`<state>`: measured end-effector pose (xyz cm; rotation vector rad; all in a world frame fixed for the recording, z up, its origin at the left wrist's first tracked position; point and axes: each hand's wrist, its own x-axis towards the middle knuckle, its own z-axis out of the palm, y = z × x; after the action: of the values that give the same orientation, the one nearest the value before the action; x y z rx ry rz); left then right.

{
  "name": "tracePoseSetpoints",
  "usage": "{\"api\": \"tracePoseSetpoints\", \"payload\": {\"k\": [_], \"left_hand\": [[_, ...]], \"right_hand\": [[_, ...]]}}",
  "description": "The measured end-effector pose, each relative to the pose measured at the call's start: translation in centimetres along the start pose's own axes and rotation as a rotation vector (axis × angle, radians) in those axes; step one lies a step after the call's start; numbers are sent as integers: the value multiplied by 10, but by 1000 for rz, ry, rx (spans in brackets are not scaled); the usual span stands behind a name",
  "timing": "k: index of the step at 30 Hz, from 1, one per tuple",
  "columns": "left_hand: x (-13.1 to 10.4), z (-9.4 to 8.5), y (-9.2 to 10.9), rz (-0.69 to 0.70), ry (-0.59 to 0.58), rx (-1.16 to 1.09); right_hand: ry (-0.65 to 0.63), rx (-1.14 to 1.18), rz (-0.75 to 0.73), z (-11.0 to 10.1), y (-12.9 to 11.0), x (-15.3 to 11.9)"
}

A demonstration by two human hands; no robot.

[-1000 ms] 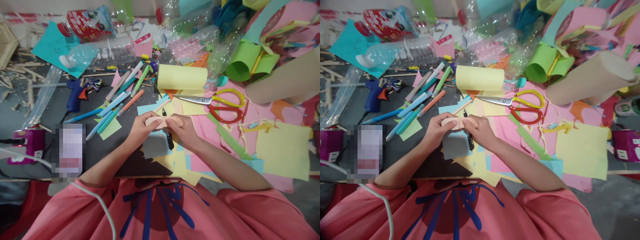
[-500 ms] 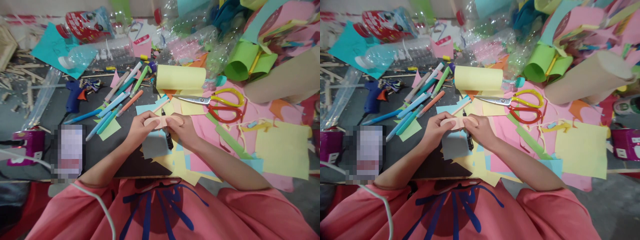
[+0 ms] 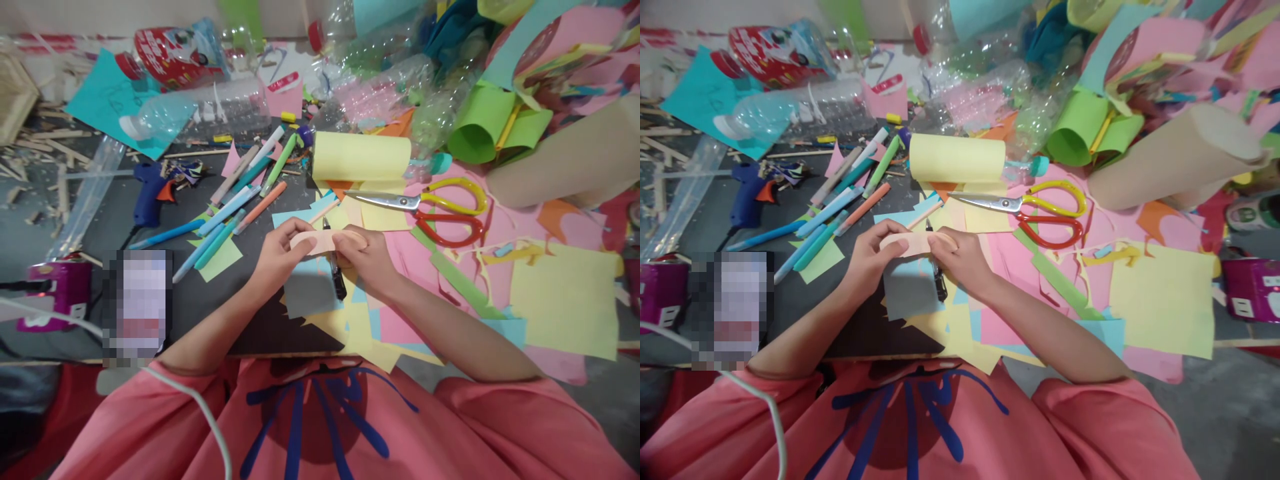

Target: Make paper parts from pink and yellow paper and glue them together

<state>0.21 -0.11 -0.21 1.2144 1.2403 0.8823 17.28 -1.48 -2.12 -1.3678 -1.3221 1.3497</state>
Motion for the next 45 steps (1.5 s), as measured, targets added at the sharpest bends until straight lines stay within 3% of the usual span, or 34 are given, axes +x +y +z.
{"api": "tracePoseSetpoints", "payload": {"k": [6,8,11,13,15,18,20,27,32,35,39,42,45], "left_hand": [[18,-16,-8,148,131,-32],[28,-34,-8,212,247,36],[38,-71,3,260,501,330],[39,-93,15,146,694,669],[37,-108,27,-117,783,946],[35,-117,35,-443,697,1061],[36,-118,33,-513,674,1068],[40,-127,24,-426,799,1015],[42,-127,22,-118,980,954],[40,-116,17,184,936,866],[32,-90,11,416,702,865],[24,-72,8,454,507,812],[20,-62,2,407,362,727]], "right_hand": [[-1,-40,-43,-1,1,2],[-13,-58,-44,-1,1,3],[-23,-88,-46,-2,2,3],[-20,-117,-54,-2,2,4],[-20,-136,-71,-2,1,5],[-34,-126,-89,-2,0,5],[-42,-118,-80,-2,-1,5],[-24,-201,-94,-2,-1,6],[-42,-222,-92,-2,-1,7],[-23,-248,-104,-2,-3,7],[-9,-269,-102,-3,-4,9],[-9,-272,-96,-4,-2,10],[9,-259,-83,-5,0,11]]}}
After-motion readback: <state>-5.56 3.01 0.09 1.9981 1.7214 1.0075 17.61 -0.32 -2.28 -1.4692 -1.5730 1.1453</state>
